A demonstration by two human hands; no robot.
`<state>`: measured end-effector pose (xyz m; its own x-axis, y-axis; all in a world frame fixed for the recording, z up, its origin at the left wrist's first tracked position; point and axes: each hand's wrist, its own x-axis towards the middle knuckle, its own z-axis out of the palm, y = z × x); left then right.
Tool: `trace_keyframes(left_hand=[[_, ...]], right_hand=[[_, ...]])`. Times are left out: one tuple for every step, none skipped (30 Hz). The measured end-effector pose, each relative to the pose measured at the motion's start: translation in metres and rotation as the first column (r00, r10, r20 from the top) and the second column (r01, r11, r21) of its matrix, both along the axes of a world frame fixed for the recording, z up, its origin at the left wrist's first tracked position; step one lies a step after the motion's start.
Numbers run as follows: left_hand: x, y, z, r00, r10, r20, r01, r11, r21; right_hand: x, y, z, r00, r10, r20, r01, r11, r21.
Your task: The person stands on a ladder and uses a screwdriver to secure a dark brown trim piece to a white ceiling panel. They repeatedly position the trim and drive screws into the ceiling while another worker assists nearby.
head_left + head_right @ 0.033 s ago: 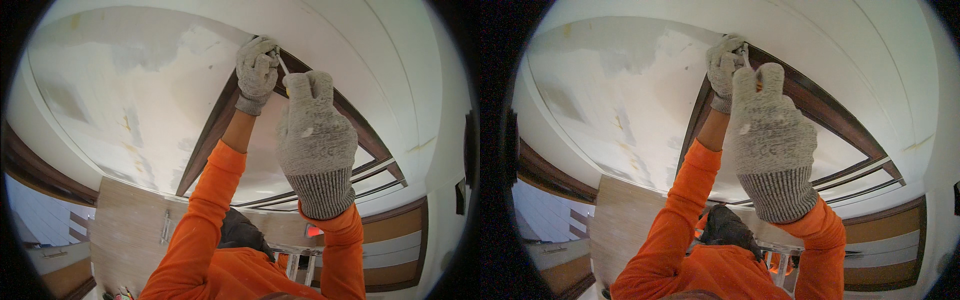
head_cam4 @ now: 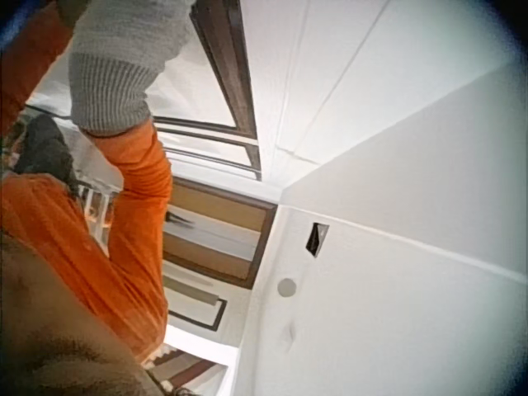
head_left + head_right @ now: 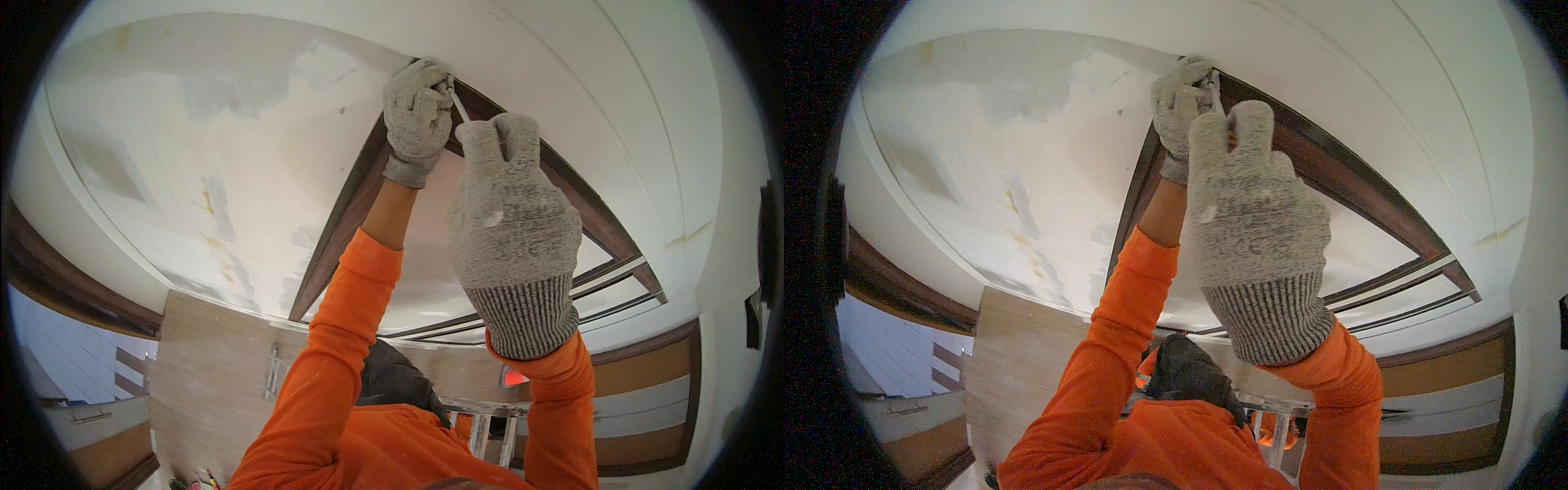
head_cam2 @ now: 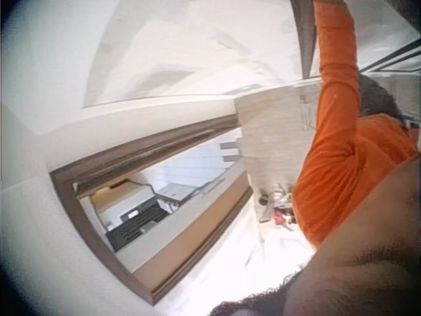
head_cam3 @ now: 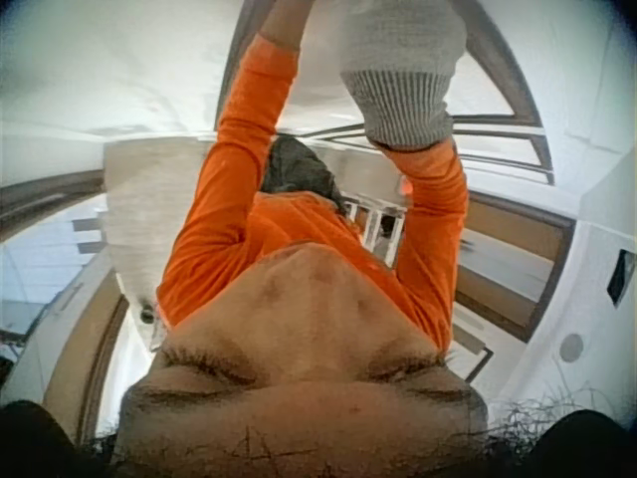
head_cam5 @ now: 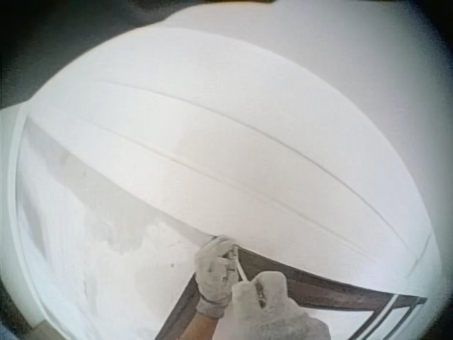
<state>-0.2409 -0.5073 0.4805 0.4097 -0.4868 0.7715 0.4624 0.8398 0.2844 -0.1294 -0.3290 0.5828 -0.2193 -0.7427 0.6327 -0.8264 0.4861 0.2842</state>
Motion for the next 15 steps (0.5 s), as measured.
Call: trace_keyframes(left_hand=[[0.000,-0.002,-0.002,1.000,-0.007,0.009,0.007,1.000,0.006],[0.001,-0.005,-0.003,0.995,0.099,0.018,-0.098,0.995,-0.030],[0.001,-0.008,-0.004,0.979,0.204,0.023,-0.202,0.977,-0.067],[0.000,-0.009,-0.004,0.977,0.212,0.014,-0.210,0.975,-0.071],[-0.001,-0.010,-0.002,0.976,0.220,0.002,-0.219,0.973,-0.075],[-0.002,-0.010,-0.001,0.973,0.229,-0.009,-0.229,0.970,-0.080],[-0.002,-0.010,-0.001,0.979,0.205,0.000,-0.204,0.975,-0.083],[0.000,-0.007,-0.002,0.984,0.175,0.014,-0.173,0.981,-0.086],[0.001,-0.004,-0.001,0.983,0.180,0.025,-0.177,0.980,-0.092],[0.002,-0.002,-0.001,0.982,0.186,0.035,-0.182,0.979,-0.096],[0.003,-0.003,0.000,0.972,0.229,0.044,-0.223,0.969,-0.109],[0.003,-0.004,0.001,0.961,0.270,0.053,-0.262,0.957,-0.123],[0.003,-0.003,0.002,0.967,0.255,0.023,-0.251,0.960,-0.129],[0.003,-0.005,0.004,0.969,0.246,-0.009,-0.244,0.959,-0.140],[0.002,-0.006,0.006,0.972,0.233,-0.041,-0.237,0.960,-0.151]], right_hand=[[0.000,0.000,-0.002,1.000,0.011,0.021,-0.011,1.000,-0.007],[0.000,0.000,-0.002,0.999,0.017,0.031,-0.016,1.000,-0.015],[0.001,0.001,-0.003,0.999,0.021,0.044,-0.020,1.000,-0.018],[0.001,0.002,-0.004,0.998,0.026,0.056,-0.024,0.999,-0.027],[0.001,0.003,-0.004,0.997,0.029,0.072,-0.027,0.999,-0.034],[0.001,0.003,-0.005,0.996,0.034,0.085,-0.030,0.999,-0.042],[0.000,0.003,-0.005,0.995,0.043,0.095,-0.038,0.998,-0.054],[-0.001,0.004,-0.006,0.993,0.044,0.111,-0.037,0.997,-0.065],[-0.002,0.004,-0.007,0.990,0.050,0.129,-0.041,0.996,-0.078],[-0.001,0.003,-0.009,0.987,0.054,0.151,-0.040,0.995,-0.093],[-0.002,0.003,-0.012,0.984,0.062,0.167,-0.044,0.993,-0.112],[-0.003,0.002,-0.013,0.979,0.074,0.189,-0.049,0.990,-0.131],[-0.003,0.002,-0.014,0.973,0.084,0.213,-0.054,0.988,-0.145],[-0.003,0.001,-0.017,0.967,0.097,0.237,-0.059,0.985,-0.163],[-0.002,0.002,-0.020,0.959,0.106,0.264,-0.058,0.981,-0.183]])
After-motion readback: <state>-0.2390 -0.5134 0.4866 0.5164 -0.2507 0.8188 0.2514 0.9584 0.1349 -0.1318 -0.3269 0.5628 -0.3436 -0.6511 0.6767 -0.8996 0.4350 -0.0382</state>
